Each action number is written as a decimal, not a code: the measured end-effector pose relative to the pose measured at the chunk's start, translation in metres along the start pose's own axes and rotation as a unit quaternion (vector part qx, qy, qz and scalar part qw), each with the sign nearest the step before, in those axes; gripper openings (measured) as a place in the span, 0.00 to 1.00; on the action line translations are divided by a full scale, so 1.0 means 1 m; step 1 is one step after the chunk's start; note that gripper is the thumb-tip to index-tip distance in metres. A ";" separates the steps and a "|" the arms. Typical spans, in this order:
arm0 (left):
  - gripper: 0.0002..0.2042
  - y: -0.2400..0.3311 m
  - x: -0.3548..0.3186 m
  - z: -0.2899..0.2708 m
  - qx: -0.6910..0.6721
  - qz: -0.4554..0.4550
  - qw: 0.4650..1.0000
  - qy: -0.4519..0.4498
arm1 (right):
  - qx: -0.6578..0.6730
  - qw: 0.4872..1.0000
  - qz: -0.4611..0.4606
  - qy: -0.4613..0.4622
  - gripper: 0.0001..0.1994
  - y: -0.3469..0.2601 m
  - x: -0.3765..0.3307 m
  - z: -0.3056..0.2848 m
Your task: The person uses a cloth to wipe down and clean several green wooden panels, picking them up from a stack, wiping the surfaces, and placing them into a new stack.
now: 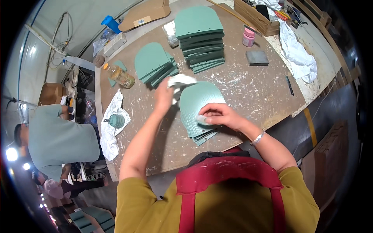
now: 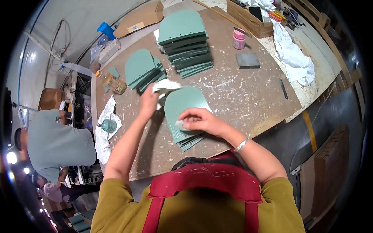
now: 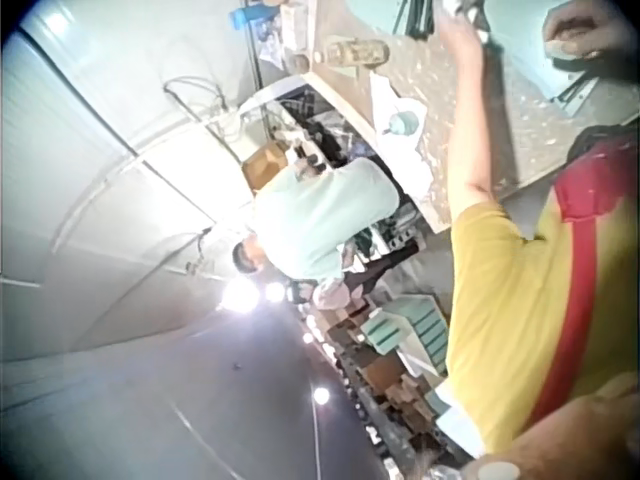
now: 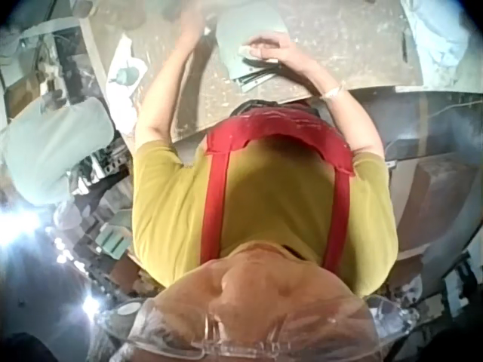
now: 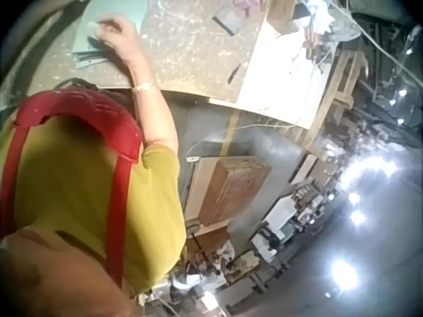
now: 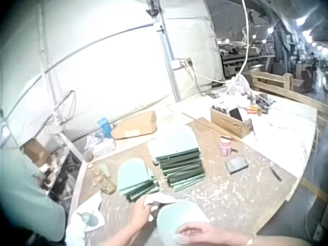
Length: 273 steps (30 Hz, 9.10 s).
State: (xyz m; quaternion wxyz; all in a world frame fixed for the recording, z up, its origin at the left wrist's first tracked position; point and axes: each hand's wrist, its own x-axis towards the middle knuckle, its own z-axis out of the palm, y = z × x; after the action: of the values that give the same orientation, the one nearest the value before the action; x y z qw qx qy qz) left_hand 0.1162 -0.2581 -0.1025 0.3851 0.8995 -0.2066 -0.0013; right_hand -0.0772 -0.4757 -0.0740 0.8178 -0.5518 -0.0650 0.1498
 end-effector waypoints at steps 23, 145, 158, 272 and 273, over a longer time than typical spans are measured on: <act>0.11 0.074 -0.139 -0.037 -0.332 -0.313 0.885 -0.095 | 0.314 0.930 -0.117 0.151 0.19 0.004 -0.054 -0.032; 0.32 0.102 -0.133 0.030 0.149 0.219 0.956 -0.129 | -0.521 0.799 -0.028 0.299 0.15 -0.051 0.010 -0.062; 0.32 0.092 -0.064 0.014 0.239 0.287 0.895 -0.244 | -0.411 0.857 -0.159 0.268 0.16 -0.020 -0.023 -0.072; 0.21 -0.052 -0.123 -0.054 0.107 0.142 0.983 -0.054 | 0.112 0.927 -0.157 0.322 0.18 -0.015 0.007 0.027; 0.20 -0.026 -0.113 -0.054 0.038 0.106 0.993 -0.026 | 0.111 0.925 -0.156 0.327 0.18 -0.006 0.006 0.021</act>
State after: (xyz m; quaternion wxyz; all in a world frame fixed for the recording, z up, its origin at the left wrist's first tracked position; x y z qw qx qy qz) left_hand 0.0313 -0.1626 -0.0998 0.3427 0.8862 -0.3107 0.0236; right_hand -0.0762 -0.4569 -0.0610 0.8629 -0.4583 0.1376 -0.1626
